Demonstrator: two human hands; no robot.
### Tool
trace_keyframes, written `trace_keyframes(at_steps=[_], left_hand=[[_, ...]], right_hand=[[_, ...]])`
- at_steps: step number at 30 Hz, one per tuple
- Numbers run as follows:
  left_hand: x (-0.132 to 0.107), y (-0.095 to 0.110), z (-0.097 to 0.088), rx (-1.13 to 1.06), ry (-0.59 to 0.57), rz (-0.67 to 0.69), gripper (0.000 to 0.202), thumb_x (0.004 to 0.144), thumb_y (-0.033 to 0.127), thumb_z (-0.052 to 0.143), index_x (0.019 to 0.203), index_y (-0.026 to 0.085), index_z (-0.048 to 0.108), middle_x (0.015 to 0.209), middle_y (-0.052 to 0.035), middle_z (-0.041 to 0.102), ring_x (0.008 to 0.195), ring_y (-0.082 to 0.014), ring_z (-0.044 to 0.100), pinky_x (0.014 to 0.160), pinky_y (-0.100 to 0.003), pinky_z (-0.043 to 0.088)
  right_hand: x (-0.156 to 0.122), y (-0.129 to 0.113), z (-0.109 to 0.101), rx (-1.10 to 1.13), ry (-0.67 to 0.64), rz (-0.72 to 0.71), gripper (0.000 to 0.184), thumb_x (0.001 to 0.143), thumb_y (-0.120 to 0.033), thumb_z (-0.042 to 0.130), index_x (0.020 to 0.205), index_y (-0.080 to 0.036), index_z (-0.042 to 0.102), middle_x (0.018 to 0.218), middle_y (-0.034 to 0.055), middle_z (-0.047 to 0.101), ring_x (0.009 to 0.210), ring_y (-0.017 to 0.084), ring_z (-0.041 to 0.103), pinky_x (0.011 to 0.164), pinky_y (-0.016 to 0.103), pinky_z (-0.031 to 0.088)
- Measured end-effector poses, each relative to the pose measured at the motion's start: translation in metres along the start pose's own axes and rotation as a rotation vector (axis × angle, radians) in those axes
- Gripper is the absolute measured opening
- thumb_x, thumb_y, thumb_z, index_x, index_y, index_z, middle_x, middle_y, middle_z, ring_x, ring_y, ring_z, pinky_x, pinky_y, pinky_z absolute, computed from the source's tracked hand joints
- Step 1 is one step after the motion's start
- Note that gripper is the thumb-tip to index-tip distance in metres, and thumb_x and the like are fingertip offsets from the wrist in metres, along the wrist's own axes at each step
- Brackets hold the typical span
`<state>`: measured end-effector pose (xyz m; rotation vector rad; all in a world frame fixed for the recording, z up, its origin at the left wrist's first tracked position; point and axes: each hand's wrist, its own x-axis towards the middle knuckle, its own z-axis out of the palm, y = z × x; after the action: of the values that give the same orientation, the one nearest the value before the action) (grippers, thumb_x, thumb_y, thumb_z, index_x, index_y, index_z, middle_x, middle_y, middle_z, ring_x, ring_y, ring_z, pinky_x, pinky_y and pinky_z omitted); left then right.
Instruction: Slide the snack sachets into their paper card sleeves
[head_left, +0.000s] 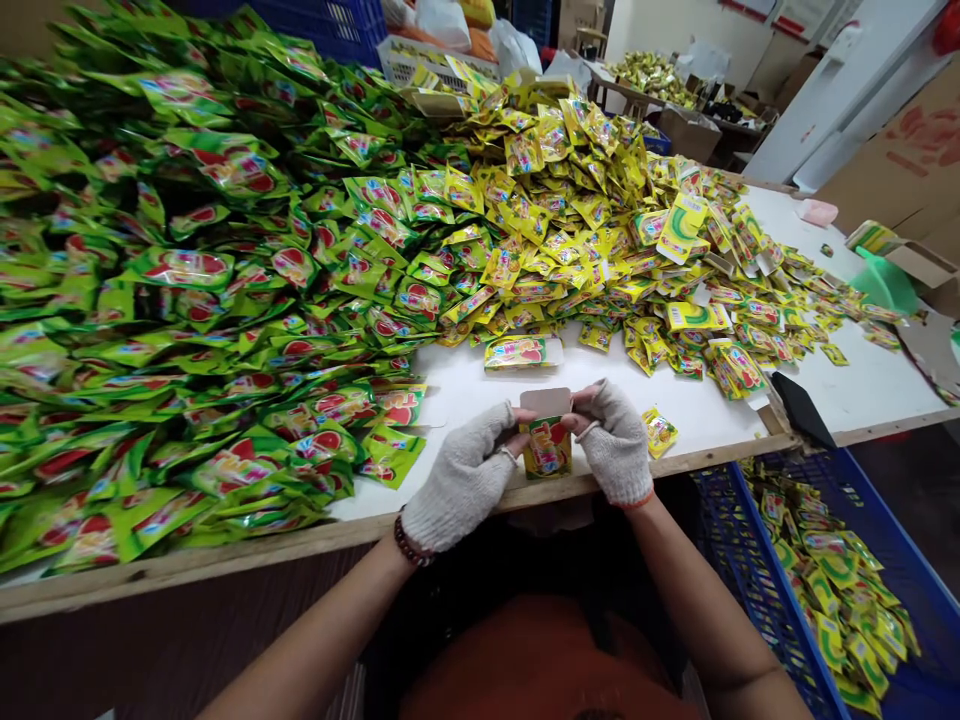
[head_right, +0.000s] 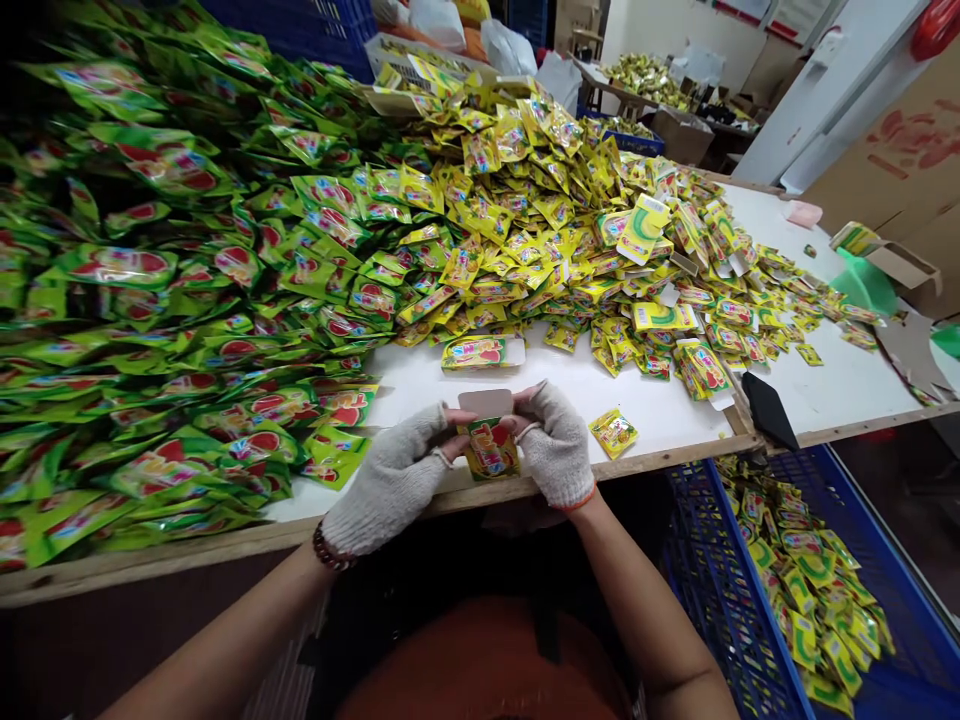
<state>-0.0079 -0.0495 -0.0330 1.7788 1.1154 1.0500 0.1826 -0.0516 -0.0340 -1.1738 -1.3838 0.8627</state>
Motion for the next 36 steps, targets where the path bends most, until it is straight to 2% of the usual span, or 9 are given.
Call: trace_keyframes(at_steps=[8, 12, 16, 18, 21, 23, 26, 30, 36], left_hand=[[0.016, 0.01, 0.001, 0.014, 0.025, -0.095, 0.025, 0.086, 0.039, 0.058, 0.083, 0.019, 0.072, 0.083, -0.0029, 0.074, 0.078, -0.0194, 0.067, 0.073, -0.03, 0.054], [0.022, 0.01, 0.001, 0.024, -0.032, -0.063, 0.026, 0.085, 0.039, 0.058, 0.085, 0.018, 0.072, 0.086, -0.0041, 0.076, 0.08, -0.02, 0.067, 0.076, -0.032, 0.054], [0.022, 0.009, 0.003, 0.02, -0.065, -0.079, 0.025, 0.084, 0.039, 0.059, 0.087, 0.018, 0.072, 0.088, -0.0053, 0.075, 0.082, -0.0205, 0.067, 0.078, -0.034, 0.056], [0.023, 0.008, 0.006, -0.081, -0.038, -0.1, 0.026, 0.083, 0.038, 0.062, 0.097, 0.017, 0.068, 0.093, -0.0056, 0.074, 0.085, -0.0205, 0.068, 0.079, -0.034, 0.057], [0.026, 0.006, 0.01, -0.243, -0.011, -0.131, 0.05, 0.081, 0.032, 0.064, 0.127, 0.017, 0.053, 0.095, -0.0037, 0.072, 0.084, -0.0178, 0.07, 0.074, -0.031, 0.058], [0.028, 0.004, 0.011, -0.227, -0.035, -0.13, 0.049, 0.081, 0.031, 0.064, 0.127, 0.017, 0.054, 0.095, -0.0038, 0.072, 0.081, -0.017, 0.07, 0.071, -0.029, 0.058], [0.025, -0.001, 0.01, -0.056, -0.025, 0.003, 0.022, 0.084, 0.03, 0.06, 0.1, 0.017, 0.068, 0.097, -0.0063, 0.074, 0.086, -0.0191, 0.07, 0.079, -0.032, 0.058], [0.016, 0.001, 0.005, 0.072, -0.009, 0.213, 0.02, 0.087, 0.025, 0.055, 0.095, 0.019, 0.072, 0.101, -0.008, 0.075, 0.095, -0.0202, 0.069, 0.09, -0.034, 0.056], [0.022, 0.024, -0.007, 0.033, -0.135, -0.037, 0.026, 0.09, 0.039, 0.056, 0.09, 0.02, 0.073, 0.088, -0.0012, 0.076, 0.08, -0.0178, 0.068, 0.072, -0.027, 0.055]], right_hand=[[-0.005, 0.0, -0.011, -0.241, -0.08, -0.059, 0.012, 0.087, -0.03, 0.064, 0.089, -0.019, 0.068, 0.081, 0.0027, 0.068, 0.075, 0.017, 0.064, 0.073, 0.028, 0.053], [-0.007, 0.005, -0.012, -0.21, -0.036, -0.1, 0.014, 0.086, -0.029, 0.065, 0.096, -0.021, 0.068, 0.088, 0.004, 0.07, 0.081, 0.018, 0.066, 0.077, 0.03, 0.054], [-0.003, 0.003, -0.014, -0.297, -0.08, -0.192, 0.012, 0.088, -0.026, 0.06, 0.091, -0.022, 0.071, 0.085, 0.0044, 0.07, 0.082, 0.019, 0.065, 0.079, 0.032, 0.053], [-0.001, 0.002, -0.015, -0.319, -0.123, -0.16, 0.011, 0.089, -0.025, 0.059, 0.089, -0.021, 0.069, 0.083, 0.0042, 0.069, 0.079, 0.018, 0.064, 0.077, 0.032, 0.053], [0.001, 0.003, -0.014, -0.235, -0.135, -0.026, 0.01, 0.087, -0.029, 0.062, 0.087, -0.019, 0.065, 0.078, 0.0025, 0.065, 0.072, 0.016, 0.061, 0.069, 0.028, 0.051], [0.001, 0.006, -0.014, -0.107, -0.108, 0.041, 0.019, 0.085, -0.03, 0.065, 0.1, -0.019, 0.063, 0.08, 0.0012, 0.063, 0.072, 0.015, 0.062, 0.065, 0.026, 0.051], [-0.002, 0.007, -0.014, -0.079, -0.108, 0.012, 0.032, 0.086, -0.029, 0.064, 0.116, -0.02, 0.061, 0.089, 0.0028, 0.066, 0.08, 0.016, 0.064, 0.071, 0.027, 0.052], [-0.003, -0.003, -0.017, -0.286, -0.211, -0.154, 0.016, 0.092, -0.032, 0.059, 0.095, -0.021, 0.07, 0.087, 0.004, 0.069, 0.083, 0.018, 0.064, 0.079, 0.03, 0.051], [0.004, -0.018, -0.016, -0.301, -0.212, -0.098, 0.021, 0.093, -0.035, 0.057, 0.09, -0.018, 0.07, 0.079, 0.0018, 0.068, 0.07, 0.015, 0.06, 0.068, 0.026, 0.049]])
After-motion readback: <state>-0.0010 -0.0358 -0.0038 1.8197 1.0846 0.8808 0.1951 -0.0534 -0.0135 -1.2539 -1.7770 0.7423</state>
